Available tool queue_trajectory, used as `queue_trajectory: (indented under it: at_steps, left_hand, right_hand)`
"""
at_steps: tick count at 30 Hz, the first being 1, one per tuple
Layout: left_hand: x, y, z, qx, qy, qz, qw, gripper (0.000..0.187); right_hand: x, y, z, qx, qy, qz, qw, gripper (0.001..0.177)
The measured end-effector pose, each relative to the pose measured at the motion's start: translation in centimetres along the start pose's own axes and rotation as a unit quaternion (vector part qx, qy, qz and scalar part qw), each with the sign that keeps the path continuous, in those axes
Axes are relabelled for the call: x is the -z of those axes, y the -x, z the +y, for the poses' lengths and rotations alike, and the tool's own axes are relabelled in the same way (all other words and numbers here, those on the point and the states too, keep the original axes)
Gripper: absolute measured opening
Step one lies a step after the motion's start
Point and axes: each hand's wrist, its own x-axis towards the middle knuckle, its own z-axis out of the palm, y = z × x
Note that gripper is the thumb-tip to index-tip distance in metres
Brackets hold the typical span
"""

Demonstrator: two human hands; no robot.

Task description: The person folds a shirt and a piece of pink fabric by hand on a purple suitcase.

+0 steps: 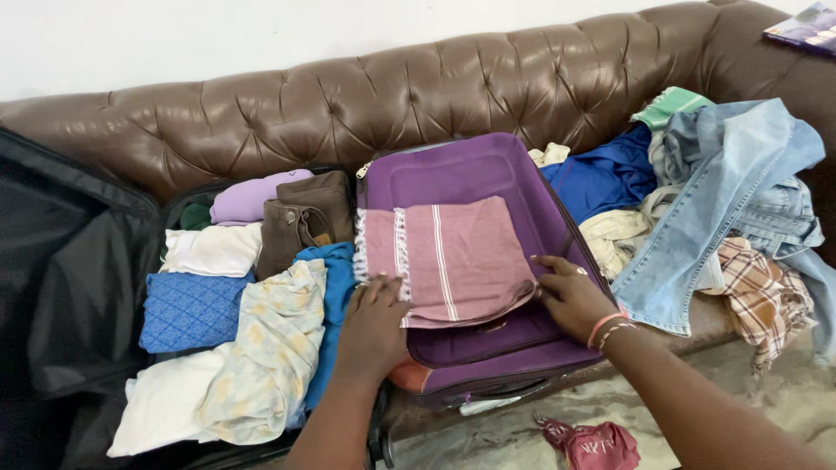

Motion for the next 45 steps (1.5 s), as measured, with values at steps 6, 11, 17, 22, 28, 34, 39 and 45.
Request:
queue_trajectory:
  at_steps: [6,11,17,22,28,34,39,45]
  left_hand:
    - [1.9,-1.6,0.8,0.027,0.094,-0.041,0.994,0.023]
    - [2.4,-3.4,1.3,0.207,0.185,-0.03,0.96,0.023]
    - [1.6,-6.6,0.3,0.202,0.103,0.014,0.974,0.022]
    - [0.8,-8.2,-0.3,0.218,0.023,0.077,0.973,0.021]
    - [-0.7,-10.3,-1.9,0.268,-0.001,0.059,0.962,0.023]
    - [-1.2,-11.3,-1.8,0.298,-0.017,0.096,0.949,0.026]
    - [-0.6,-11.3,0.5,0.139,-0.027,0.198,0.97,0.039]
    - [-5.4,-10.9,2.6,-0.023,0.039,-0.064,0.997,0.029]
  right_hand:
    - [1.2,-0.8,-1.3,-0.242,-0.121,-0.051,0.961,0.033]
    - [0.9,-2.7,-1.5,-0.352,-0.178,-0.007,0.919,0.045]
    - [0.5,-5.4,-1.1,-0.24,-0.019,0.096,0.966,0.039]
    - [1.3,-8.7,-2.5,-0.342,-0.041,0.061,0.937,0.035]
    - [-1.1,-11.3,-1.9,-0.436,-0.263,0.065,0.858,0.033]
    - [-4.1,-11.7,0.1,-0.403,-0.259,0.064,0.875,0.03]
    - [-4.1,-11.1,-0.5,-0.377,-0.122,0.083,0.915,0.03]
    - [-5.1,-10.8,-2.7,-0.211,0.045,0.143,0.966,0.047]
